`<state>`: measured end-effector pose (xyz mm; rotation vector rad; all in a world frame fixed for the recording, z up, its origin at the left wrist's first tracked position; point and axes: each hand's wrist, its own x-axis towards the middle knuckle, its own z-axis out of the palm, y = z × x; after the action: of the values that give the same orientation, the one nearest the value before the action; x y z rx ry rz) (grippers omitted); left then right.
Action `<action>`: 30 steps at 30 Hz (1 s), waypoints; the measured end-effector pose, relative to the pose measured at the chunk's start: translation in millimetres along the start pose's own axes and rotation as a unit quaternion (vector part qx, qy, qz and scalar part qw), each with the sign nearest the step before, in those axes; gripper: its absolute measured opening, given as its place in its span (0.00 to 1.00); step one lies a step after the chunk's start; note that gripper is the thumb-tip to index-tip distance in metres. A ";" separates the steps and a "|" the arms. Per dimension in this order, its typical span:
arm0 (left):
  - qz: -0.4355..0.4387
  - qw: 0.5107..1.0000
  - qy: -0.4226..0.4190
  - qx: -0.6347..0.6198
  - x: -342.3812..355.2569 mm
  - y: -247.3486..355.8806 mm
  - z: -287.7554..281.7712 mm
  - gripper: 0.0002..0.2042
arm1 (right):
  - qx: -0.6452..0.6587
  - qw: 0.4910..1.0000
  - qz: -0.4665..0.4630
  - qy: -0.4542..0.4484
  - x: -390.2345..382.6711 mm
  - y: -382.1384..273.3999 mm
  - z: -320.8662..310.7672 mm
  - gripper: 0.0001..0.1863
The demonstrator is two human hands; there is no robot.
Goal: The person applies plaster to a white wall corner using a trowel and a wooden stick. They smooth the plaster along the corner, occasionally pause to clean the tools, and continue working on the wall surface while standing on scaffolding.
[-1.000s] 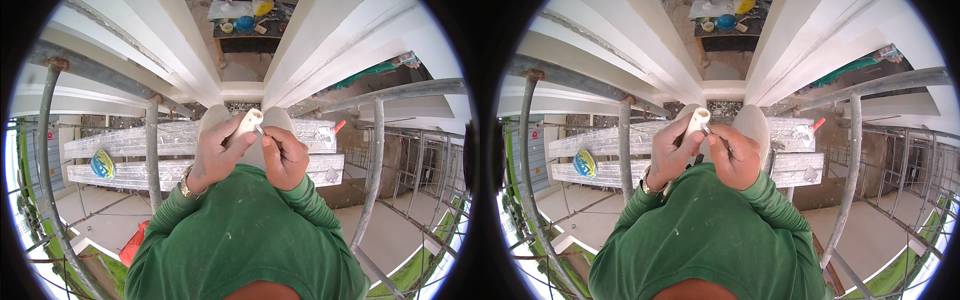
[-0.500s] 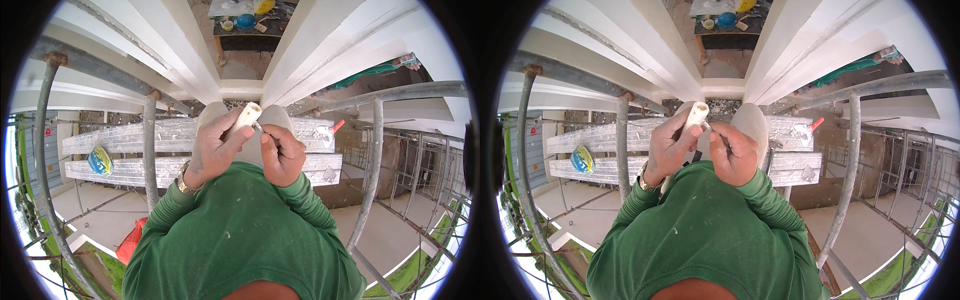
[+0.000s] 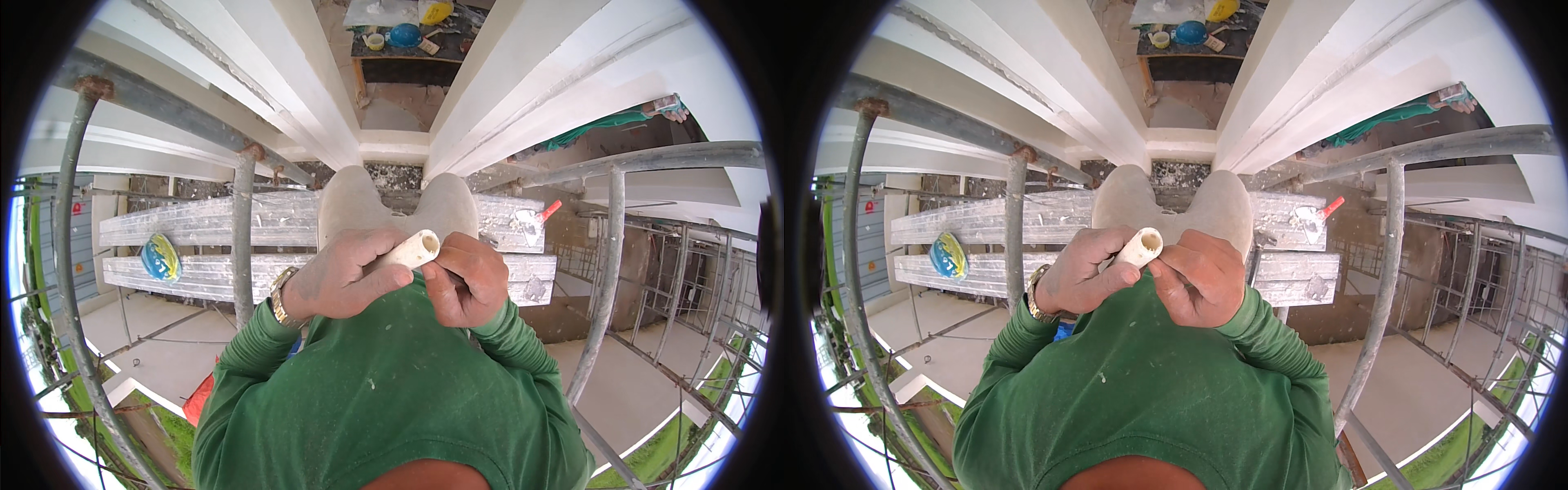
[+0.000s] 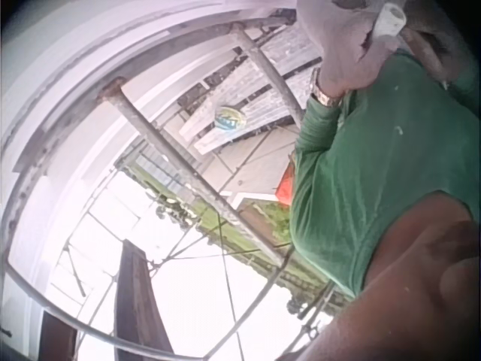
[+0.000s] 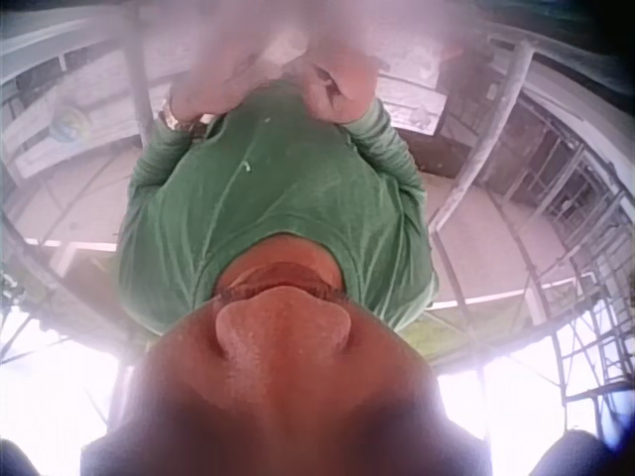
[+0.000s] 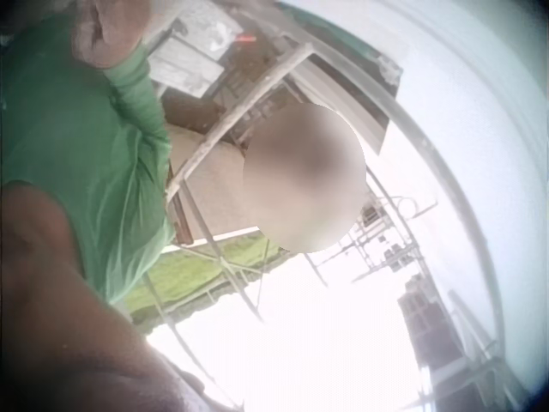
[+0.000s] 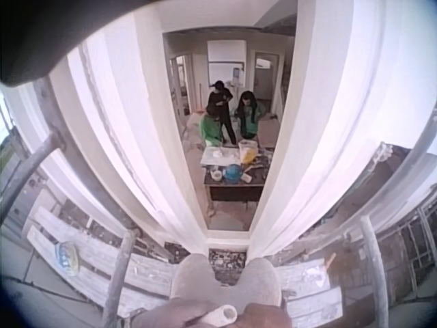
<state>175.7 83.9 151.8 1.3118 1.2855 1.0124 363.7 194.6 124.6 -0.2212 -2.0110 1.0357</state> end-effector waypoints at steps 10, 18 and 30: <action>0.147 0.981 0.016 0.129 -23.3 7.7 37.6 0.19 | 0.139 0.990 -0.024 0.033 -15.2 -27.9 0.5 0.09; 0.154 0.976 0.033 0.148 -20.8 13.8 43.7 0.22 | 0.355 0.891 0.279 0.051 -18.5 -52.0 -2.0 0.08; 0.064 0.997 -0.003 0.032 -30.3 -1.0 47.2 0.22 | 0.501 0.865 0.004 -0.013 -0.3 -5.2 1.7 0.32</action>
<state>219.4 49.2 145.9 1.4613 1.2504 1.0624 363.7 190.1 127.8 0.3458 -1.2478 1.9319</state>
